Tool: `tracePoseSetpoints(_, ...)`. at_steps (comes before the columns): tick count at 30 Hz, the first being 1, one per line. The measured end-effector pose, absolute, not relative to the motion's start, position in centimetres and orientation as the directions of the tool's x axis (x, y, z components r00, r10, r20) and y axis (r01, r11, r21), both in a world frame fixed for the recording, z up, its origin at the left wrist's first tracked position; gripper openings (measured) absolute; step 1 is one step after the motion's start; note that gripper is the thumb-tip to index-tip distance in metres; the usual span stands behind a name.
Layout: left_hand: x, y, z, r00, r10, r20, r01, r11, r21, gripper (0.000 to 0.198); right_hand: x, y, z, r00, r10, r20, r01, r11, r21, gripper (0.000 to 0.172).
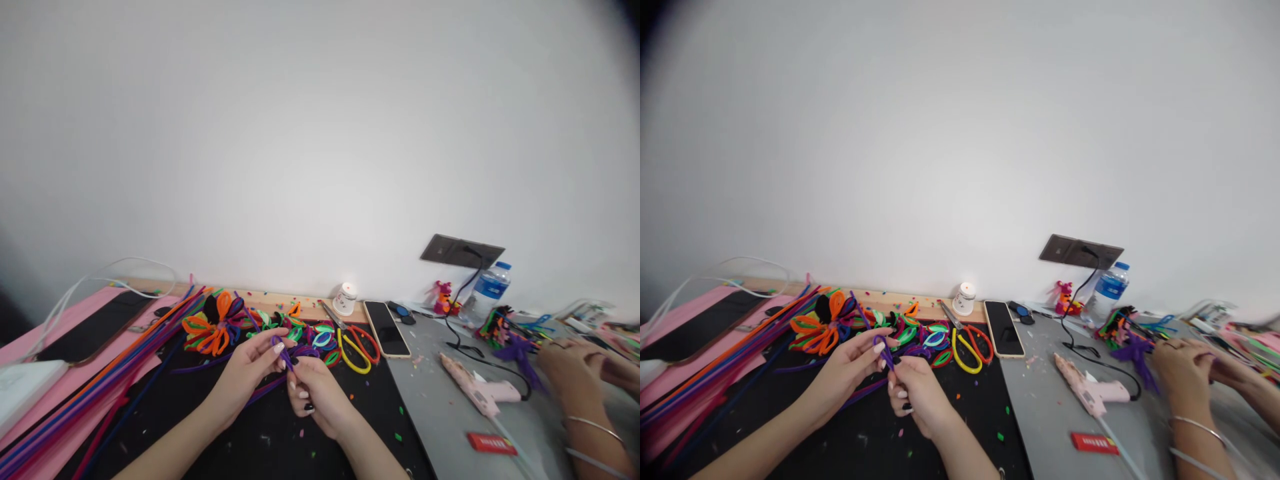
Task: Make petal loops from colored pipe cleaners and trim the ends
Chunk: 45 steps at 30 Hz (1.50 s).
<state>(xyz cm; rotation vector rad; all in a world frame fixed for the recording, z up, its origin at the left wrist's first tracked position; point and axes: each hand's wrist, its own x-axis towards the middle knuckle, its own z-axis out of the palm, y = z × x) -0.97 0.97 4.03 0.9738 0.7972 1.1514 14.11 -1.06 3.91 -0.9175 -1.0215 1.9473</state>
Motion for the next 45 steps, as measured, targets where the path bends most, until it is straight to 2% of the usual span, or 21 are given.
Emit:
tracePoseSetpoints(13, -1.1, 1.1, 3.8, 0.231, 0.973, -0.019, -0.296, 0.089, 0.951, 0.028, 13.9, -1.2, 3.7, -0.484, 0.851, -0.205, -0.244, -0.356, -0.902, 0.031)
tracePoseSetpoints(15, -1.3, 1.3, 3.8, 0.203, 0.979, -0.002, -0.255, 0.054, 0.965, 0.029, 14.0, -1.0, 3.5, -0.417, 0.892, -0.175, -0.183, -0.271, -0.945, 0.032)
tracePoseSetpoints(18, -1.6, 1.7, 3.9, 0.103, 0.994, 0.048, -0.212, -0.025, 0.977, 0.028, 14.2, -0.6, 3.4, -0.206, 0.978, 0.022, 0.071, 0.038, -0.997, 0.024)
tracePoseSetpoints(21, -1.6, 2.0, 3.9, 0.051, 0.994, 0.097, -0.217, -0.084, 0.973, 0.024, 14.5, -0.5, 3.5, -0.142, 0.963, 0.228, 0.426, 0.267, -0.865, 0.008)
tracePoseSetpoints(23, -1.6, 2.1, 3.8, 0.049, 0.993, 0.108, -0.228, -0.094, 0.969, 0.023, 14.7, -0.6, 3.5, -0.212, 0.941, 0.264, 0.566, 0.339, -0.752, 0.015)
tracePoseSetpoints(26, -1.5, 2.3, 3.3, 0.065, 0.994, 0.092, -0.225, -0.076, 0.971, 0.026, 14.8, -0.8, 3.3, -0.331, 0.912, 0.243, 0.664, 0.408, -0.626, 0.022)
tracePoseSetpoints(29, -1.5, 2.3, 2.9, 0.093, 0.994, 0.06, -0.184, -0.042, 0.982, 0.029, 14.9, -0.9, 3.1, -0.387, 0.899, 0.205, 0.715, 0.433, -0.549, 0.02)
tracePoseSetpoints(33, -1.9, 2.2, 3.0, 0.077, 0.996, 0.045, -0.044, -0.041, 0.998, 0.029, 14.9, -0.9, 3.2, -0.417, 0.884, 0.212, 0.725, 0.465, -0.508, 0.017)
tracePoseSetpoints(38, -2.2, 2.5, 3.5, 0.016, 0.986, 0.165, 0.199, -0.165, 0.966, 0.02, 15.2, -0.7, 3.3, -0.446, 0.868, 0.22, 0.721, 0.494, -0.486, 0.017)
tracePoseSetpoints(45, -2.1, 2.4, 2.9, 0.174, 0.972, 0.155, 0.385, -0.213, 0.898, 0.015, 15.1, -0.7, 3.4, -0.396, 0.885, 0.246, 0.739, 0.466, -0.486, 0.02)
